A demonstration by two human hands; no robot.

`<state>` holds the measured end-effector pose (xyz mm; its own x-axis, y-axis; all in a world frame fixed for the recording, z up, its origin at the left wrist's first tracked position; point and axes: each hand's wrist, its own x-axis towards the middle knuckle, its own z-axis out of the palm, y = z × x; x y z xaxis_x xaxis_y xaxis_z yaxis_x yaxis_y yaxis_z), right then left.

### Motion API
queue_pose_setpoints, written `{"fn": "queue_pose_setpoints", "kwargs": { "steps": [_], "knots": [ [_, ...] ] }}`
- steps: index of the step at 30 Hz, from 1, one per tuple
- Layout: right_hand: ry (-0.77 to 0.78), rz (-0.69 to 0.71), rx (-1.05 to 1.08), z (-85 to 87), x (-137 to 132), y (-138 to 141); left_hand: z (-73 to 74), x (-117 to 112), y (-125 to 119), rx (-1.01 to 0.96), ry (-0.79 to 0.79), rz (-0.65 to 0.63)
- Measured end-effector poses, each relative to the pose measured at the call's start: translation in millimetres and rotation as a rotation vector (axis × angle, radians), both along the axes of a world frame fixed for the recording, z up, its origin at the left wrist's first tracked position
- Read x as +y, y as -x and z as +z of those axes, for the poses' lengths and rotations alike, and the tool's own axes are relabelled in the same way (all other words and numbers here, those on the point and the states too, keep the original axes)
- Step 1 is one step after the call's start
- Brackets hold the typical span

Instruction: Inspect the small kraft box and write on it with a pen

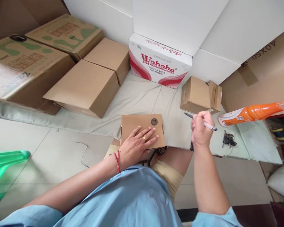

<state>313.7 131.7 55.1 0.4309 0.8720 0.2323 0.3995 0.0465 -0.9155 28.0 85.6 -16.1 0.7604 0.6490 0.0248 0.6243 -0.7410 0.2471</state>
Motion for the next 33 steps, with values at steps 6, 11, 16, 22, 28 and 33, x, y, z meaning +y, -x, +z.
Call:
{"fn": "queue_pose_setpoints", "kwargs": {
  "steps": [6,11,16,22,28,33],
  "knots": [
    [0.215,0.253,0.386,-37.1,1,94,9.2,11,3,-0.05,0.001,-0.067],
    [0.154,0.191,0.076,-67.0,1,117,7.9,14,8,-0.157,0.004,-0.065],
    [0.127,0.081,0.065,-71.4,-4,111,4.1,12,7,-0.179,-0.001,-0.055],
    [0.127,0.061,0.182,-76.4,0,107,2.2,13,7,-0.194,-0.012,-0.056],
    [0.153,0.111,0.138,-74.7,0,109,3.3,15,7,-0.216,0.007,-0.051],
    [0.154,0.121,0.081,-71.4,0,110,4.2,16,7,-0.234,0.033,-0.055]
  ]
}}
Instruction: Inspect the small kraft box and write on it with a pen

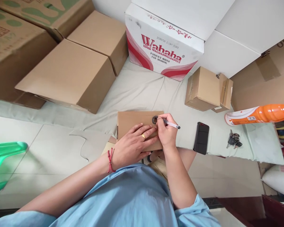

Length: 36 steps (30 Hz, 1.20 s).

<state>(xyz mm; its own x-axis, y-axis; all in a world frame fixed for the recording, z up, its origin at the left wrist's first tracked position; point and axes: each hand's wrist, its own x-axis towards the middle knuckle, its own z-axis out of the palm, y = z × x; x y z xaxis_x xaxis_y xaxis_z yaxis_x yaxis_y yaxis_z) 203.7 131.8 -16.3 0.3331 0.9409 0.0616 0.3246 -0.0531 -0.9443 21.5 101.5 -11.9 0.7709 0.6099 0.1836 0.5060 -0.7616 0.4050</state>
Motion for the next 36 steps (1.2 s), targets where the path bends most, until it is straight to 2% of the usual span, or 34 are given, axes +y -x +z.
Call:
{"fn": "queue_pose_setpoints", "kwargs": {
  "steps": [11,20,31,36],
  "knots": [
    [0.034,0.056,-0.117,0.3,-1.6,0.8,0.5,-0.3,0.8,-0.005,0.011,-0.001],
    [0.011,0.063,-0.108,2.5,-2.5,1.5,1.7,0.4,1.4,-0.005,0.043,-0.007],
    [-0.058,-0.064,-0.146,3.5,-4.3,2.3,0.8,0.1,1.0,0.019,0.059,-0.01],
    [-0.066,-0.07,-0.079,2.0,-2.0,1.7,1.0,0.2,0.9,0.016,0.062,-0.006]
  ]
}}
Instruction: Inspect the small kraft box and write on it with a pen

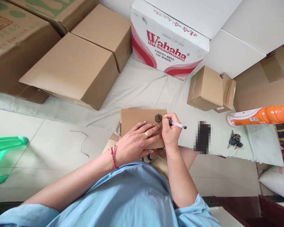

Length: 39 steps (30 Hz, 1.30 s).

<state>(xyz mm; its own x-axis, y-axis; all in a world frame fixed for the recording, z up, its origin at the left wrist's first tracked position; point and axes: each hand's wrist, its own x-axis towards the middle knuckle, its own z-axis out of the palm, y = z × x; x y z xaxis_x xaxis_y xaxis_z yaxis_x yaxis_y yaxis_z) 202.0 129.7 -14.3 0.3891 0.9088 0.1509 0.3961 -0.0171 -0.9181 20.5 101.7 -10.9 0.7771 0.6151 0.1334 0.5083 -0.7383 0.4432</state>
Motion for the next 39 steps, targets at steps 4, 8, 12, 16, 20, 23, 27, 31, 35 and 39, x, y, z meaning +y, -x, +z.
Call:
{"fn": "queue_pose_setpoints", "kwargs": {
  "steps": [4,8,12,16,20,23,27,31,35,39],
  "knots": [
    [0.014,0.044,0.014,-1.7,1.9,-0.5,-0.1,0.5,-0.8,-0.008,0.0,-0.002],
    [0.018,0.074,-0.009,-0.9,1.7,-0.5,0.4,0.8,-1.0,-0.018,-0.001,-0.002],
    [0.033,0.081,-0.035,-0.4,1.7,-0.6,1.2,0.8,-0.9,-0.014,-0.003,0.002],
    [0.024,0.031,-0.028,-2.8,3.3,-1.6,0.7,0.3,-1.0,-0.014,-0.019,0.008],
    [0.021,-0.016,-0.017,-4.3,4.6,-1.6,-1.0,-0.5,-0.5,-0.008,-0.025,0.008],
    [0.009,-0.043,0.008,-4.2,4.7,-1.1,-2.1,-0.9,-0.2,-0.01,-0.029,0.01],
    [0.009,-0.064,0.014,-5.1,4.2,-1.6,-2.5,-0.9,-0.3,-0.017,-0.039,0.017],
    [0.017,-0.067,-0.003,-6.8,3.1,-3.1,-1.9,-0.3,-0.4,-0.012,-0.041,0.012],
    [0.023,-0.092,-0.01,-6.5,2.2,-3.5,-1.4,0.2,-0.4,-0.006,-0.037,0.006],
    [0.03,-0.108,-0.022,-5.1,1.1,-3.1,-1.8,0.2,-0.3,-0.007,-0.04,0.006]
  ]
}}
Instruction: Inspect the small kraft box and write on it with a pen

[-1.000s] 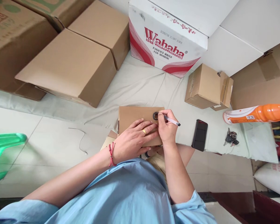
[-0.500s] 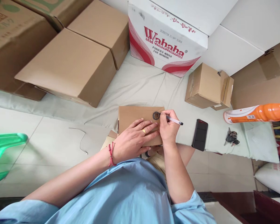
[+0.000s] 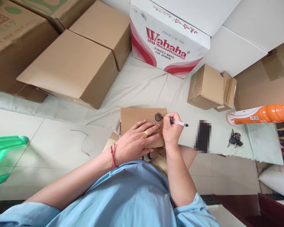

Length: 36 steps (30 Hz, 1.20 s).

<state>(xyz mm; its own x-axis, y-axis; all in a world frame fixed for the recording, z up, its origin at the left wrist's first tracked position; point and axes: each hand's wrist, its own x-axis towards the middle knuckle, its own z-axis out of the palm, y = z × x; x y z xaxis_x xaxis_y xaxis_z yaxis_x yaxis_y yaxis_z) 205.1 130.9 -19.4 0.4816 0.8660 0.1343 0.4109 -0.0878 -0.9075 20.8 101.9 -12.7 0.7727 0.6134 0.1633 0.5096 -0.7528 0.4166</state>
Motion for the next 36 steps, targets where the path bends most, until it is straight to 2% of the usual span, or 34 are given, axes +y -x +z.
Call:
{"fn": "queue_pose_setpoints", "kwargs": {
  "steps": [11,17,22,26,29,32,36],
  "knots": [
    [0.007,0.004,-0.091,5.4,-3,1,0.8,0,0,0.001,0.004,-0.001],
    [-0.003,0.082,-0.09,9.2,-5,4,-0.2,0,0,-0.011,0.057,-0.003],
    [-0.047,0.143,-0.057,5.8,-6,7,-0.6,1,2,-0.027,0.081,-0.012],
    [-0.143,0.066,0.02,1.9,-12,-2,-1.3,1,4,-0.017,0.055,-0.007],
    [-0.172,-0.017,-0.042,-1.6,-22,-27,-1.0,2,4,-0.004,0.046,0.0],
    [-0.023,-0.021,-0.324,-10.3,-34,-63,-0.1,3,3,0.013,0.05,-0.001],
    [0.321,0.164,-0.693,-23.3,-40,-105,-0.4,3,3,0.021,0.048,0.008]
  ]
}}
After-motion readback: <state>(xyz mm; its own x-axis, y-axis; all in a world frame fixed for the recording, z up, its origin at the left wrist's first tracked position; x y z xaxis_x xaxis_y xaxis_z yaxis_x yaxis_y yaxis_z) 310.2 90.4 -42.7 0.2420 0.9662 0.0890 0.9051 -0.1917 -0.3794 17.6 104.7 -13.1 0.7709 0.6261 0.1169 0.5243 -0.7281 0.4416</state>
